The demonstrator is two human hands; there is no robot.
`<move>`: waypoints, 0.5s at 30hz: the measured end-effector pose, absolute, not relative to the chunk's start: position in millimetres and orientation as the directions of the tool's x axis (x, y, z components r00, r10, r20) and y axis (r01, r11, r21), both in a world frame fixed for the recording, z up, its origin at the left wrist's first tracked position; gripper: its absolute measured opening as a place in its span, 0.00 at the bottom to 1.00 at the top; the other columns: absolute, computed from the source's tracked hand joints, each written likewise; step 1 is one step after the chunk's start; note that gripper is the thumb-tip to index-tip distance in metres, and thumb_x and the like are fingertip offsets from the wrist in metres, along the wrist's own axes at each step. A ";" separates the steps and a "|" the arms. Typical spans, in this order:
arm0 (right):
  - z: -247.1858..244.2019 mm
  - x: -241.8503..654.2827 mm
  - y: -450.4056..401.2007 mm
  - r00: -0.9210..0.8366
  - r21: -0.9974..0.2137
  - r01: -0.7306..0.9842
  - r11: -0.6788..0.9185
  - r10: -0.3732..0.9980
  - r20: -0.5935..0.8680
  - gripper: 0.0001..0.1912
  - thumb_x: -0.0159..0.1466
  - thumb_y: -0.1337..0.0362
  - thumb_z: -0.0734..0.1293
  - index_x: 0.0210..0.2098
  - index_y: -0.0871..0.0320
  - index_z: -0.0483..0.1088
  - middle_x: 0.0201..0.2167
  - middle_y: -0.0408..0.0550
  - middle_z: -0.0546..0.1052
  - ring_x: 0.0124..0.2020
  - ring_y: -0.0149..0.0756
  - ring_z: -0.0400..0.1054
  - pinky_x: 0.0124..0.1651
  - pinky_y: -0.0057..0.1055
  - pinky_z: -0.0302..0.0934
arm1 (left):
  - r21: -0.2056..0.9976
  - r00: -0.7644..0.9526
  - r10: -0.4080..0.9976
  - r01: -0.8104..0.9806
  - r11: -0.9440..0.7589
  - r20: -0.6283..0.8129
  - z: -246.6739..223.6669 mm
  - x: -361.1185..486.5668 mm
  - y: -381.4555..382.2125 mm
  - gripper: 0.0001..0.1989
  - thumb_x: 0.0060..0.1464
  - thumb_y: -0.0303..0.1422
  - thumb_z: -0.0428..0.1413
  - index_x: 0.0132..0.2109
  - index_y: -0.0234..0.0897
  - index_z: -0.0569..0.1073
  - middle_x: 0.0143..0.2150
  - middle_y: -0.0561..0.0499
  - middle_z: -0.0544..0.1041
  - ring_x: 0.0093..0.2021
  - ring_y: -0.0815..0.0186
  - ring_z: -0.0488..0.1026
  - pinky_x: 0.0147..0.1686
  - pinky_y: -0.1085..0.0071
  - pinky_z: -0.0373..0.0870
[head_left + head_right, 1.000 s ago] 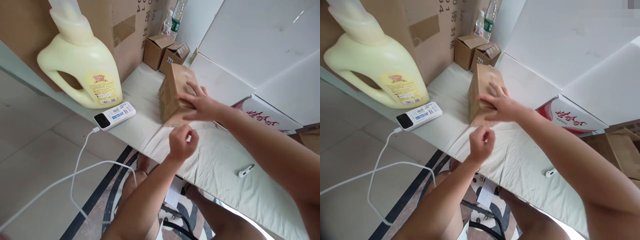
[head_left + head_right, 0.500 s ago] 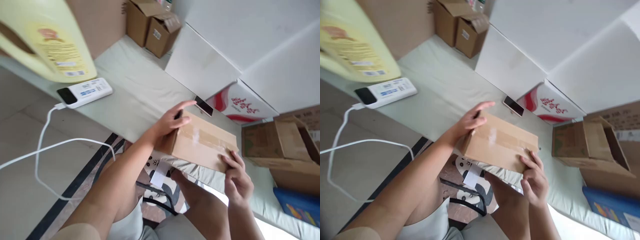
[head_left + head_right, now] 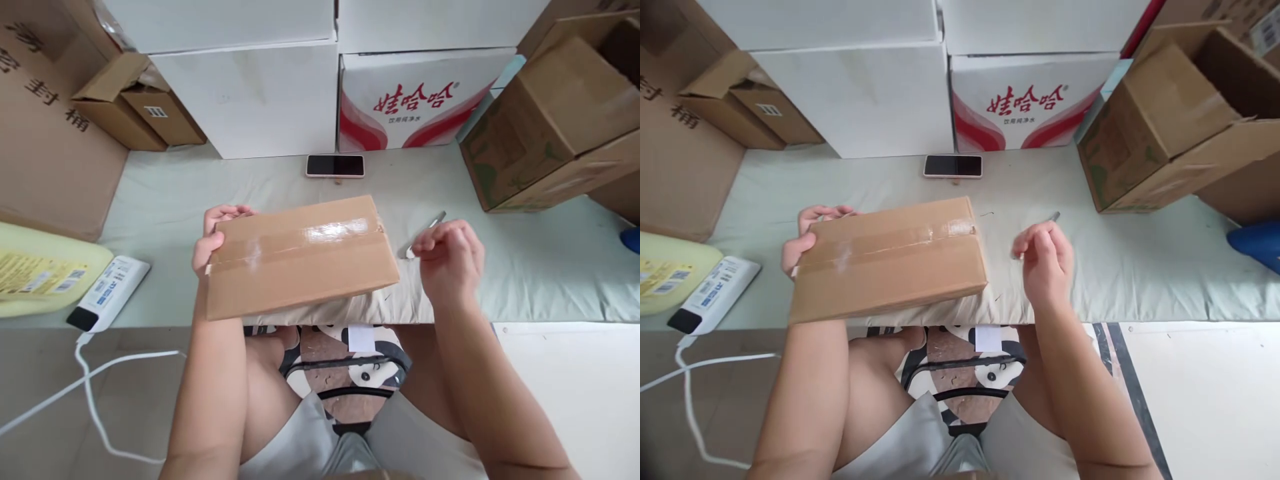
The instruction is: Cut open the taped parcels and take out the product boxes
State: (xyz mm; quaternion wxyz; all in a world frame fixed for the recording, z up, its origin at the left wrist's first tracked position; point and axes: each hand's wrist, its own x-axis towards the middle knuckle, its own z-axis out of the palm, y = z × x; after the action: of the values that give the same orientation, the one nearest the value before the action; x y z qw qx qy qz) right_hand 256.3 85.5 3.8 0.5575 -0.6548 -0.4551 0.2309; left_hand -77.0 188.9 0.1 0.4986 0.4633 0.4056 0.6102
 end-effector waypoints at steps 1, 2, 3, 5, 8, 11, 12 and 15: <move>1.7 267.8 89.4 0.569 -0.927 0.368 -0.078 0.807 0.158 0.18 0.67 0.44 0.53 0.32 0.50 0.59 0.23 0.44 0.64 0.30 0.41 0.67 0.38 0.40 0.66 | 0.961 -0.099 0.984 -0.221 -0.164 0.146 0.8 -74.1 191.2 0.17 0.40 0.45 0.61 0.39 0.45 0.74 0.45 0.51 0.81 0.51 0.50 0.75 0.54 0.49 0.72; -1.0 278.3 92.5 0.624 -0.887 0.414 -0.203 0.773 0.115 0.15 0.65 0.46 0.57 0.36 0.51 0.62 0.24 0.43 0.65 0.29 0.40 0.66 0.37 0.39 0.64 | 0.967 -0.120 0.983 -0.200 -0.160 0.137 1.0 -71.0 193.1 0.17 0.40 0.45 0.61 0.38 0.46 0.73 0.44 0.52 0.81 0.50 0.51 0.75 0.53 0.50 0.72; -4.3 287.4 94.7 0.642 -0.821 0.468 -0.326 0.764 0.063 0.15 0.64 0.48 0.60 0.41 0.52 0.65 0.25 0.43 0.67 0.30 0.40 0.67 0.37 0.39 0.64 | 0.972 -0.131 0.981 -0.170 -0.161 0.140 0.8 -67.5 194.3 0.17 0.39 0.46 0.62 0.37 0.46 0.73 0.42 0.53 0.81 0.49 0.51 0.75 0.52 0.50 0.71; -12.0 299.6 96.0 0.586 -0.642 0.590 -0.490 0.807 -0.077 0.25 0.62 0.48 0.62 0.55 0.52 0.67 0.29 0.46 0.74 0.33 0.45 0.70 0.38 0.41 0.64 | 0.974 -0.131 0.974 -0.106 -0.198 0.184 -0.3 -59.4 192.9 0.18 0.40 0.48 0.62 0.37 0.47 0.72 0.41 0.53 0.80 0.48 0.52 0.74 0.49 0.52 0.71; -23.6 305.2 93.9 0.444 -0.456 0.749 -0.480 0.875 -0.191 0.33 0.64 0.50 0.61 0.67 0.50 0.62 0.39 0.54 0.80 0.38 0.52 0.73 0.38 0.43 0.64 | 0.960 -0.112 0.960 -0.081 -0.267 0.257 0.2 -45.7 180.8 0.17 0.46 0.49 0.61 0.41 0.49 0.73 0.44 0.54 0.79 0.51 0.54 0.72 0.50 0.56 0.70; -30.1 305.9 92.5 0.416 -0.429 0.794 -0.431 0.899 -0.133 0.35 0.63 0.54 0.61 0.69 0.52 0.61 0.40 0.57 0.81 0.35 0.51 0.74 0.35 0.42 0.65 | 0.956 -0.102 0.960 -0.111 -0.272 0.262 5.4 -35.0 163.6 0.13 0.53 0.43 0.61 0.45 0.51 0.71 0.46 0.58 0.79 0.52 0.59 0.73 0.50 0.61 0.70; -30.6 306.2 92.6 0.426 -0.440 0.788 -0.430 0.897 -0.113 0.36 0.62 0.54 0.62 0.69 0.53 0.61 0.37 0.57 0.81 0.33 0.50 0.73 0.35 0.42 0.65 | 0.955 -0.094 0.960 -0.113 -0.274 0.264 7.6 -32.5 158.4 0.12 0.54 0.41 0.61 0.45 0.51 0.70 0.46 0.59 0.79 0.51 0.60 0.73 0.51 0.61 0.70; -28.4 306.6 93.3 0.468 -0.466 0.742 -0.481 0.870 -0.152 0.38 0.62 0.52 0.63 0.70 0.54 0.60 0.33 0.57 0.79 0.32 0.52 0.73 0.37 0.45 0.66 | 0.955 -0.103 0.956 -0.087 -0.285 0.276 13.5 -27.2 145.0 0.10 0.57 0.41 0.61 0.43 0.48 0.70 0.47 0.58 0.79 0.51 0.61 0.74 0.53 0.61 0.69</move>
State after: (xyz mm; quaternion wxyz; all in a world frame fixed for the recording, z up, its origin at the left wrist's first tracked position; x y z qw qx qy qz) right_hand 306.6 93.3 -28.4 0.1703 -0.8398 -0.4801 0.1879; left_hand -27.2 145.0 13.5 0.4256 0.5171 0.4200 0.6124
